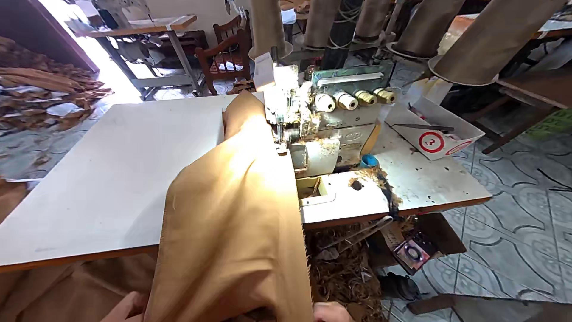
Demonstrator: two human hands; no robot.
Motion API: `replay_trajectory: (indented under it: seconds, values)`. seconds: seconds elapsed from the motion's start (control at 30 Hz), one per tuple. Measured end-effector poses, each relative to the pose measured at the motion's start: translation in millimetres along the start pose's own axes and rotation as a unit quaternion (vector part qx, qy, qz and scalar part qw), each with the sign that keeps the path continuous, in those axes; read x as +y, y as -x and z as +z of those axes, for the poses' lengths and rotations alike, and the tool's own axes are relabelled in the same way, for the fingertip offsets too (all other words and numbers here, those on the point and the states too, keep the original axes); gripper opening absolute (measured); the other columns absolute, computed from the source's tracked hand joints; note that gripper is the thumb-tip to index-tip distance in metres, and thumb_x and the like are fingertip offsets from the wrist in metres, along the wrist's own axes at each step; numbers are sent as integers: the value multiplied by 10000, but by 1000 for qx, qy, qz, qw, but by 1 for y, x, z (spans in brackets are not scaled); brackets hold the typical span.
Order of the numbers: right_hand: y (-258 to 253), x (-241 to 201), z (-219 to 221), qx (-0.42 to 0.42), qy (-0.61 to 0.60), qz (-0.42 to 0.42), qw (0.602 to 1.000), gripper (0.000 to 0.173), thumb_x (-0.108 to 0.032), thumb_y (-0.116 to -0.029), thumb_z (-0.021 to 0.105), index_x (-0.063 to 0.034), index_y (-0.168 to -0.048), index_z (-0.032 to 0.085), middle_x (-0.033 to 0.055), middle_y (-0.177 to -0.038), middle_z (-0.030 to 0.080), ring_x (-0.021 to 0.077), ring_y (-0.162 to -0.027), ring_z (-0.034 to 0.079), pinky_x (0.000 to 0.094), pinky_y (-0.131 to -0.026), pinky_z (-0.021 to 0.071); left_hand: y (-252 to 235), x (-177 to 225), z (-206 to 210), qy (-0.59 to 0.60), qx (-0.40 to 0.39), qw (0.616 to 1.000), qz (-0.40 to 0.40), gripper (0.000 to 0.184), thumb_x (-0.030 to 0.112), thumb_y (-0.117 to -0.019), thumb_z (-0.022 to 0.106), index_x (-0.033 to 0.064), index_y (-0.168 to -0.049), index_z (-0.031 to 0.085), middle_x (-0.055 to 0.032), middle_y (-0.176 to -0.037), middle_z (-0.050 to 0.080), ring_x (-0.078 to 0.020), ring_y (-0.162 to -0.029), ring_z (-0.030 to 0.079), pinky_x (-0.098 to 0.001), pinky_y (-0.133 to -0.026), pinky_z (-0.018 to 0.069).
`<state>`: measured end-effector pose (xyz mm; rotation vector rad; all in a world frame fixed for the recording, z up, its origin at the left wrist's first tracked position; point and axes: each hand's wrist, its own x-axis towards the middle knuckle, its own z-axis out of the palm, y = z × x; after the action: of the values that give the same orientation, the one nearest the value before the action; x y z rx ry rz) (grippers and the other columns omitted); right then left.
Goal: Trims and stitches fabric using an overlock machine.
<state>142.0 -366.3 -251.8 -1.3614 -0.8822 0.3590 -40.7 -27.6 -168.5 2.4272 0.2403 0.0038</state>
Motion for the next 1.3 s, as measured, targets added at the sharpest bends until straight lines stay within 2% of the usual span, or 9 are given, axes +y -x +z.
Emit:
replay_trajectory:
  seconds: [0.17, 0.4, 0.57, 0.63, 0.83, 0.97, 1.07, 1.2, 1.3]
  values:
    - [-47, 0, -22, -18, 59, -5, 998, 283, -50, -961, 634, 116, -735, 595, 145, -668, 602, 55, -653, 562, 162, -648, 458, -31, 15, -17, -45, 54, 996, -46, 303, 106, -987, 581, -195, -975, 619, -330, -928, 619, -354, -816, 625, -487, -738, 520]
    - [-115, 11, -44, -27, 106, -79, 991, 268, -117, -987, 629, 46, -778, 589, 96, -667, 574, 26, -639, 537, 109, -614, 431, -79, 25, -45, 53, 172, 983, -45, 275, 89, -1040, 487, -137, -1181, 558, 16, -1077, 676, 107, -983, 605, -186, -915, 528]
    - [-156, -1, -50, -4, 115, -76, 990, 272, -124, -987, 616, 4, -753, 566, 12, -640, 500, -44, -597, 443, 80, -565, 354, -121, 16, -69, 74, 229, 970, -32, 180, 117, -1036, 509, -4, -1119, 614, 100, -947, 664, 94, -876, 626, -155, -828, 538]
    - [-170, -7, -50, 15, 106, -51, 993, 255, -120, -985, 607, -19, -752, 583, -37, -647, 497, -79, -599, 428, 73, -562, 344, -138, -13, -93, 75, 168, 979, 85, 225, 145, -1071, 481, 5, -1208, 591, 117, -1024, 689, 86, -941, 645, -142, -830, 545]
    - [-199, -16, -41, 131, 26, 40, 990, 141, -84, -944, 630, -107, -805, 634, -133, -642, 534, -97, -539, 490, 92, -514, 433, -214, 74, -127, -37, 221, 961, -165, 239, 119, -1096, 436, -72, -1180, 551, -37, -731, 516, -17, -555, 464, -209, -551, 431]
    - [-204, -15, -31, 193, -24, 52, 979, 162, -44, -932, 643, -112, -785, 644, -115, -612, 527, -59, -501, 463, 119, -481, 405, -274, 60, -179, -157, 204, 966, -12, 310, 297, -1081, 470, 19, -1093, 606, -24, -702, 547, -60, -528, 504, -309, -531, 491]
    - [-206, -16, -24, 235, -31, 62, 969, 233, -26, -923, 647, -131, -723, 592, -108, -582, 493, -47, -476, 447, 127, -466, 397, -314, 112, -186, -196, 222, 955, 11, 395, 350, -1082, 436, -5, -1145, 597, -177, -851, 624, -241, -661, 593, -525, -657, 502]
    - [-208, -10, -13, 281, -31, 14, 959, 246, 1, -911, 651, -118, -700, 609, -109, -593, 504, -57, -530, 456, 118, -525, 399, -347, 169, -163, -164, 257, 950, 60, 398, 275, -1120, 368, 10, -1356, 548, -186, -1171, 654, -174, -925, 726, -374, -843, 612]
    - [-206, -8, -7, 297, -44, 7, 954, 252, -4, -922, 646, -110, -697, 609, -103, -591, 496, -53, -529, 452, 119, -521, 394, -331, 173, -145, -126, 215, 957, 148, 573, 259, -1066, 479, 65, -1559, 258, -200, -1558, 414, -265, -1364, 529, -450, -1097, 472]
